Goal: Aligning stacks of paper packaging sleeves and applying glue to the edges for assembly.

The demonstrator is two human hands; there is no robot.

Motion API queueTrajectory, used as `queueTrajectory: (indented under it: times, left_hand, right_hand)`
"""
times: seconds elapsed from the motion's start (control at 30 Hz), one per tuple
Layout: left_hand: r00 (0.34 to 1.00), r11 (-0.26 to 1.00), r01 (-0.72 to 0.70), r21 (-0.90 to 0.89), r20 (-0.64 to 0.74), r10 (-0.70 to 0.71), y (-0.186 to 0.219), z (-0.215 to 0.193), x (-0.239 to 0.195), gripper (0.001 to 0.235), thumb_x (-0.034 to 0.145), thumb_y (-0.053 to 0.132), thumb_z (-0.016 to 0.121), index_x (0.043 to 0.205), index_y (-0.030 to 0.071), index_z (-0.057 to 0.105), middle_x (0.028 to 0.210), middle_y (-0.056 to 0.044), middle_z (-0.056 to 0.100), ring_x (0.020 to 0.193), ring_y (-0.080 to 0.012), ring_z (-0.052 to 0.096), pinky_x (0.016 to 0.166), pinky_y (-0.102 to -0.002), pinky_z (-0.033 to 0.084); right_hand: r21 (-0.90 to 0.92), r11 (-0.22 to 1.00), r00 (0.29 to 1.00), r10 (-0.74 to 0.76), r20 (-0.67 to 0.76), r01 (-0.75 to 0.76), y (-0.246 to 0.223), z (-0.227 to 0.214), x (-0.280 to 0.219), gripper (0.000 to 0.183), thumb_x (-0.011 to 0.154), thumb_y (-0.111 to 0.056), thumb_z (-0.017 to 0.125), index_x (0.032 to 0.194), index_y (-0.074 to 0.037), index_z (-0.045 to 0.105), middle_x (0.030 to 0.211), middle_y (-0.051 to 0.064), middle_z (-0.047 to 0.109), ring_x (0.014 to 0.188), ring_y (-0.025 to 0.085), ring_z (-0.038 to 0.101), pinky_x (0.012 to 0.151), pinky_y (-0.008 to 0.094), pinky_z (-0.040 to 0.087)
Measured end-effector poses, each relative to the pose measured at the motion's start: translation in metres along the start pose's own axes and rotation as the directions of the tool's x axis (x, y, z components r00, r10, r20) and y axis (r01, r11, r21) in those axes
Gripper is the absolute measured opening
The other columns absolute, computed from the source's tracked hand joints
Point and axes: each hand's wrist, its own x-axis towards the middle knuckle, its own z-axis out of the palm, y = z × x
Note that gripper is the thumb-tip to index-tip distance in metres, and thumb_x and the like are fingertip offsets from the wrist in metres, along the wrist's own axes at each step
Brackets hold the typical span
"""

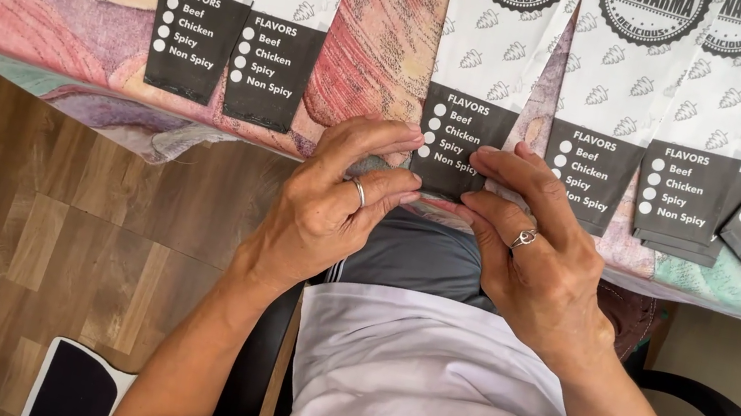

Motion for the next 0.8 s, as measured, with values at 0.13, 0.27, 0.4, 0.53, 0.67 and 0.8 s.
queueTrajectory:
  times: [0.13,0.27,0.4,0.53,0.67,0.8]
  left_hand:
    - [0.995,0.995,0.097,0.001,-0.009,-0.097,0.009,0.0,0.009,0.001,0.102,-0.004,0.065,0.103,-0.004,0.065,0.126,-0.019,0.059,0.117,-0.035,0.063,0.104,-0.046,0.053]
    - [0.966,0.968,0.248,0.022,-0.085,-0.246,0.016,0.01,0.015,0.011,0.102,0.002,0.062,0.092,-0.002,0.061,0.122,-0.017,0.057,0.111,-0.0296,0.068,0.101,-0.043,0.049]
    - [0.934,0.946,0.324,-0.01,-0.155,-0.321,0.022,0.017,0.019,0.012,0.095,-0.004,0.068,0.086,-0.002,0.061,0.119,-0.017,0.056,0.101,-0.0273,0.072,0.094,-0.037,0.057]
    - [0.901,0.915,0.403,0.002,-0.177,-0.396,0.024,0.017,0.022,0.021,0.087,-0.002,0.072,0.09,0.004,0.052,0.115,-0.014,0.058,0.104,-0.0253,0.07,0.098,-0.039,0.053]
    - [0.903,0.911,0.411,0.01,-0.137,-0.406,0.025,0.017,0.023,0.018,0.087,-0.004,0.068,0.096,0.002,0.054,0.113,-0.015,0.055,0.113,-0.0302,0.062,0.1,-0.041,0.048]
    - [0.894,0.909,0.415,-0.051,-0.162,-0.417,0.024,0.018,0.023,0.006,0.096,0.003,0.057,0.101,0.001,0.055,0.112,-0.015,0.056,0.11,-0.0291,0.06,0.1,-0.04,0.048]
  right_hand:
    - [0.029,0.999,0.998,0.045,-0.044,-0.044,-0.005,0.003,0.006,0.004,0.1,0.012,0.06,0.1,0.015,0.064,0.12,0.033,0.063,0.115,0.04,0.066,0.117,0.059,0.049]
    - [0.061,0.985,0.981,0.167,-0.094,-0.162,-0.011,0.005,0.012,0.007,0.098,0.012,0.063,0.091,0.011,0.063,0.114,0.028,0.066,0.11,0.035,0.066,0.117,0.058,0.048]
    - [0.038,0.965,0.959,0.261,-0.115,-0.258,-0.012,0.003,0.016,0.009,0.093,0.011,0.071,0.089,0.007,0.064,0.114,0.024,0.068,0.111,0.034,0.068,0.114,0.051,0.051]
    - [0.042,0.933,0.932,0.358,-0.053,-0.356,-0.01,-0.003,0.023,0.019,0.087,0.006,0.077,0.098,0.0,0.063,0.117,0.018,0.068,0.107,0.028,0.07,0.09,0.037,0.055]
    - [0.008,0.944,0.944,0.331,-0.009,-0.331,-0.004,0.004,0.025,0.024,0.093,-0.006,0.086,0.106,-0.002,0.066,0.118,0.014,0.064,0.111,0.028,0.065,0.093,0.039,0.051]
    - [0.07,0.918,0.92,0.387,0.054,-0.39,-0.001,-0.009,0.024,0.018,0.091,0.005,0.081,0.105,0.0,0.071,0.115,0.014,0.068,0.108,0.026,0.065,0.096,0.036,0.049]
